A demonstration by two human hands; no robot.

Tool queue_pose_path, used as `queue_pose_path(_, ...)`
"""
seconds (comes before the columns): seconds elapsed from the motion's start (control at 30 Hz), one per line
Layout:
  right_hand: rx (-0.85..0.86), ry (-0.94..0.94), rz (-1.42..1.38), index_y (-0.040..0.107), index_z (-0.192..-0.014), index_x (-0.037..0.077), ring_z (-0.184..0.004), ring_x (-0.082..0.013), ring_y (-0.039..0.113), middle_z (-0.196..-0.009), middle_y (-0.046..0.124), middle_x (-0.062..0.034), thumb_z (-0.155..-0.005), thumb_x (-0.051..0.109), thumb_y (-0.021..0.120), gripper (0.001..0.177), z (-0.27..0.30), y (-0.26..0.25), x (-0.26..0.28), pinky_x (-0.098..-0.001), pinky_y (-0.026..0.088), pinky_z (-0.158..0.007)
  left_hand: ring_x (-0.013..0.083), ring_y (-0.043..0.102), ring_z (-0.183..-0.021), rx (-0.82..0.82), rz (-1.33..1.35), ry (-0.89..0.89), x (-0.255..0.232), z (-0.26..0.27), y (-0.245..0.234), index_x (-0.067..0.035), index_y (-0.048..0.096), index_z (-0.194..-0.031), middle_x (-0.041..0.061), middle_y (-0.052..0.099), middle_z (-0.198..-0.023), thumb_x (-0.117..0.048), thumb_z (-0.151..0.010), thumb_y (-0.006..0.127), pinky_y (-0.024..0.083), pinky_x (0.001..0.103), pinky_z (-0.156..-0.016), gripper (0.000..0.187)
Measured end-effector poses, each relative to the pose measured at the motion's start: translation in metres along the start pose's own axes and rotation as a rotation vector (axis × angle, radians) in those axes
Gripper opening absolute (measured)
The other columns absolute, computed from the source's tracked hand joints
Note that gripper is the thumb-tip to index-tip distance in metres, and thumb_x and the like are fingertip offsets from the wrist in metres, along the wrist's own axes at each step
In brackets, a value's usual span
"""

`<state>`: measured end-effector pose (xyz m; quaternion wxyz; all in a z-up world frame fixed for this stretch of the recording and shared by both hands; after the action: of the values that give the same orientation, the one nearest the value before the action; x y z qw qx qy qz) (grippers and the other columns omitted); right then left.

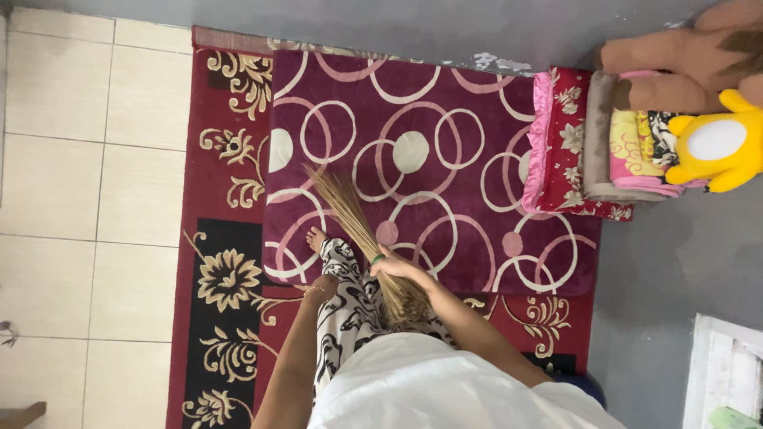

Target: The person sweeps the floor with a bundle of sticks and then sits down to organize bags and a small white box on a patterned rug.

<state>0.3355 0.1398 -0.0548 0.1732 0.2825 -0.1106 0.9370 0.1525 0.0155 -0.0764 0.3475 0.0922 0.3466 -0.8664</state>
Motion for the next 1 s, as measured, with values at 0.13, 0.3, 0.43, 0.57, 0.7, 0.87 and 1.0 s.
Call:
queue_pose_path(0.13, 0.034, 0.086, -0.100, 0.008, -0.165, 0.012, -0.131, -0.0424, 0.060, -0.154, 0.046, -0.0253, -0.067, 0.023, 0.071, 0.117, 0.028, -0.031, -0.029, -0.0480, 0.051, -0.102, 0.0424, 0.064, -0.117, 0.011, 0.000, 0.005, 0.001, -0.005, 0.002, -0.008, 0.073, -0.112, 0.022, 0.069, -0.121, -0.028, -0.095, 0.044, 0.045, 0.055, -0.104, 0.039)
queue_pose_path(0.3, -0.103, 0.001, -0.284, 0.012, -0.163, 0.018, -0.137, -0.0318, 0.051, -0.159, 0.037, -0.0200, -0.069, 0.016, 0.075, 0.113, 0.071, -0.101, -0.076, -0.0442, 0.052, -0.105, 0.0429, 0.063, -0.117, 0.018, 0.051, -0.029, 0.004, -0.007, 0.001, -0.003, 0.072, -0.111, 0.025, 0.068, -0.121, -0.028, -0.096, 0.044, 0.049, 0.050, -0.102, 0.041)
queue_pose_path(0.43, -0.381, 0.106, -0.179, 0.009, -0.165, 0.019, -0.139, -0.0337, 0.047, -0.159, 0.037, -0.0196, -0.071, 0.014, 0.078, 0.117, 0.116, -0.157, -0.119, -0.0440, 0.045, -0.110, 0.0413, 0.069, -0.113, 0.027, -0.022, 0.012, 0.000, -0.007, 0.007, -0.003, 0.073, -0.111, 0.024, 0.071, -0.118, -0.025, -0.094, 0.043, 0.053, 0.048, -0.099, 0.041)
queue_pose_path(0.57, -0.625, 0.162, -0.096, 0.020, -0.159, 0.006, -0.134, -0.0366, 0.049, -0.148, 0.046, -0.0257, -0.069, 0.011, 0.085, 0.112, 0.133, -0.198, -0.148, -0.0434, 0.044, -0.112, 0.0423, 0.067, -0.112, -0.015, 0.098, -0.043, -0.006, 0.000, 0.010, -0.003, 0.071, -0.115, 0.026, 0.070, -0.117, -0.029, -0.097, 0.044, 0.052, 0.048, -0.099, 0.041)
queue_pose_path(0.7, -0.661, 0.190, -0.263, 0.036, -0.146, 0.003, -0.126, -0.0351, 0.055, -0.140, 0.054, -0.0251, -0.071, 0.016, 0.079, 0.088, 0.128, -0.213, -0.166, -0.0429, 0.047, -0.109, 0.0419, 0.065, -0.113, -0.026, 0.089, 0.023, -0.013, 0.010, 0.009, -0.005, 0.073, -0.114, 0.024, 0.070, -0.117, -0.027, -0.095, 0.047, 0.051, 0.048, -0.100, 0.039)
queue_pose_path(0.87, -0.348, 0.201, -0.255, 0.060, -0.127, 0.004, -0.120, -0.0305, 0.058, -0.136, 0.060, -0.0219, -0.077, 0.026, 0.072, 0.056, 0.082, -0.162, -0.154, -0.0406, 0.046, -0.106, 0.0406, 0.066, -0.112, -0.034, 0.054, 0.035, -0.023, 0.015, 0.001, -0.007, 0.073, -0.112, 0.022, 0.071, -0.117, -0.026, -0.094, 0.049, 0.052, 0.047, -0.098, 0.036)
queue_pose_path(1.0, -0.155, 0.315, -0.074, 0.069, -0.130, -0.001, -0.119, -0.0288, 0.059, -0.140, 0.060, -0.0237, -0.076, 0.037, 0.071, 0.066, 0.046, -0.088, -0.110, -0.0386, 0.048, -0.100, 0.0396, 0.067, -0.111, -0.045, 0.058, 0.040, -0.026, 0.014, 0.002, -0.008, 0.074, -0.110, 0.021, 0.072, -0.116, -0.025, -0.093, 0.050, 0.053, 0.047, -0.097, 0.034)
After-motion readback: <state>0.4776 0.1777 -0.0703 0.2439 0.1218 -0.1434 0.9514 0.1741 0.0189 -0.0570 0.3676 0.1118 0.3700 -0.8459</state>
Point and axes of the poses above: each hand's wrist, its own z-axis away from the middle knuckle, its own y-axis out of the palm, x = y × z, the point moved 5 cm from there along -z, towards the middle knuckle
